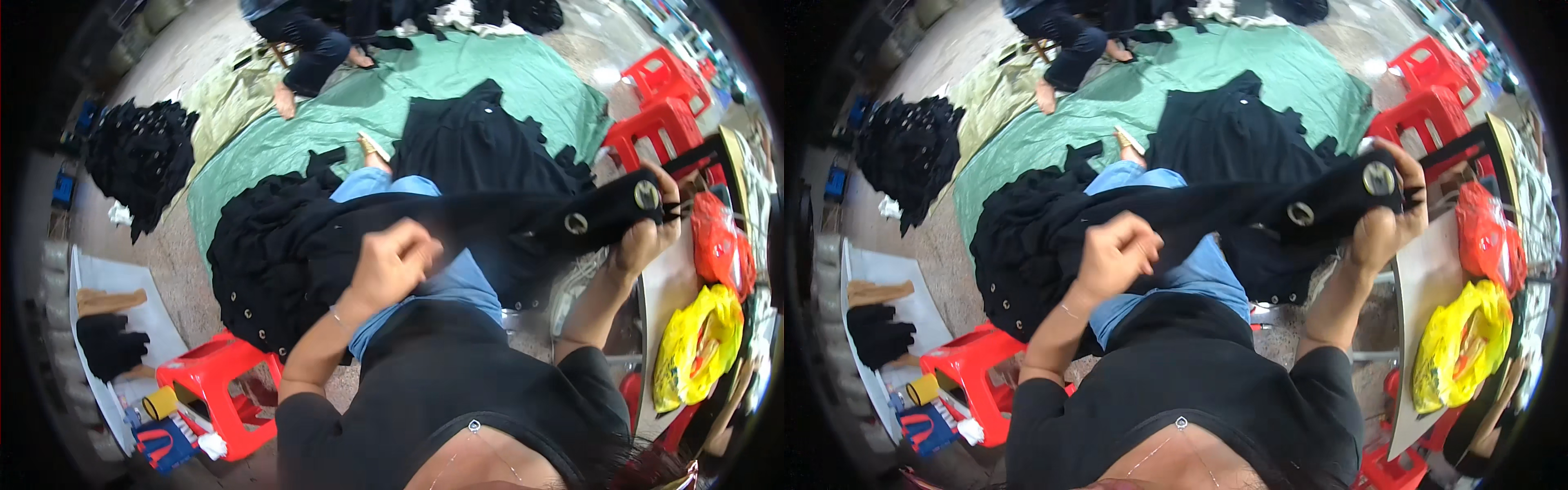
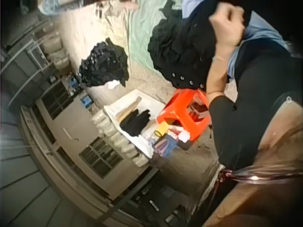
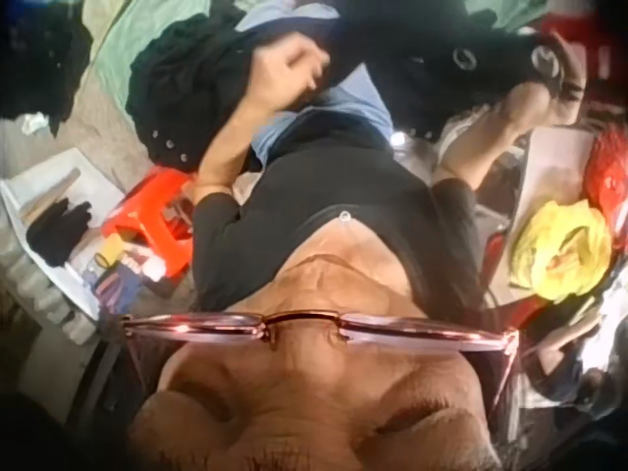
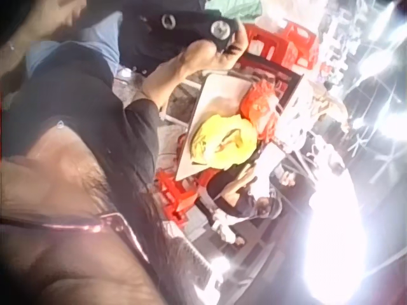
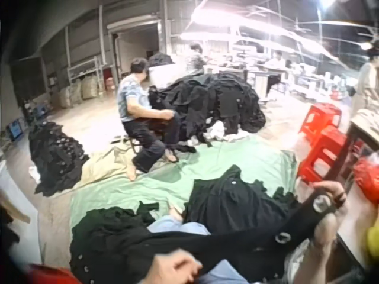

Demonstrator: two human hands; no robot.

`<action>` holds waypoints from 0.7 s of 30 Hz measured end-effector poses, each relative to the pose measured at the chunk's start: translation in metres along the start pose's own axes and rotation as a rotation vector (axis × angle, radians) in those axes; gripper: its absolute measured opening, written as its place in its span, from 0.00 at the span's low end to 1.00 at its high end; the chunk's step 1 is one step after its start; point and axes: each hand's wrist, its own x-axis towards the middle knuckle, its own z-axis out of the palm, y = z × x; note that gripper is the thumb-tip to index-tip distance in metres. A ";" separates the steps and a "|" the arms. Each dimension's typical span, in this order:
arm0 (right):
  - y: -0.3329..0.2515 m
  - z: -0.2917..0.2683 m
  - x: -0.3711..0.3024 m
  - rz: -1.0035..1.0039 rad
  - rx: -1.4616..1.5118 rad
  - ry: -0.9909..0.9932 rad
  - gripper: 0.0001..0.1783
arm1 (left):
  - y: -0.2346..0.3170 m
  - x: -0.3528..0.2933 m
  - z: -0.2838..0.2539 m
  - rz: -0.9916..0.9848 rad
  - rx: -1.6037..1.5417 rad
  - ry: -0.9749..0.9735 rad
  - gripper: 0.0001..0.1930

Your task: The person trims loose threads from grommets on black garments using thread snips. They shake out and place each finished garment onto a pile before picking up another garment to trim.

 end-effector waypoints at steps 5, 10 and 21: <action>-0.008 0.026 0.013 -0.124 -0.012 -0.004 0.16 | -0.053 -0.026 0.066 0.189 0.341 0.087 0.23; -0.059 0.048 0.019 -0.363 0.052 0.002 0.14 | -0.079 0.018 0.095 0.374 0.494 0.393 0.50; -0.135 0.028 0.045 -0.754 0.109 -0.001 0.20 | 0.001 0.082 -0.067 0.786 0.580 0.733 0.21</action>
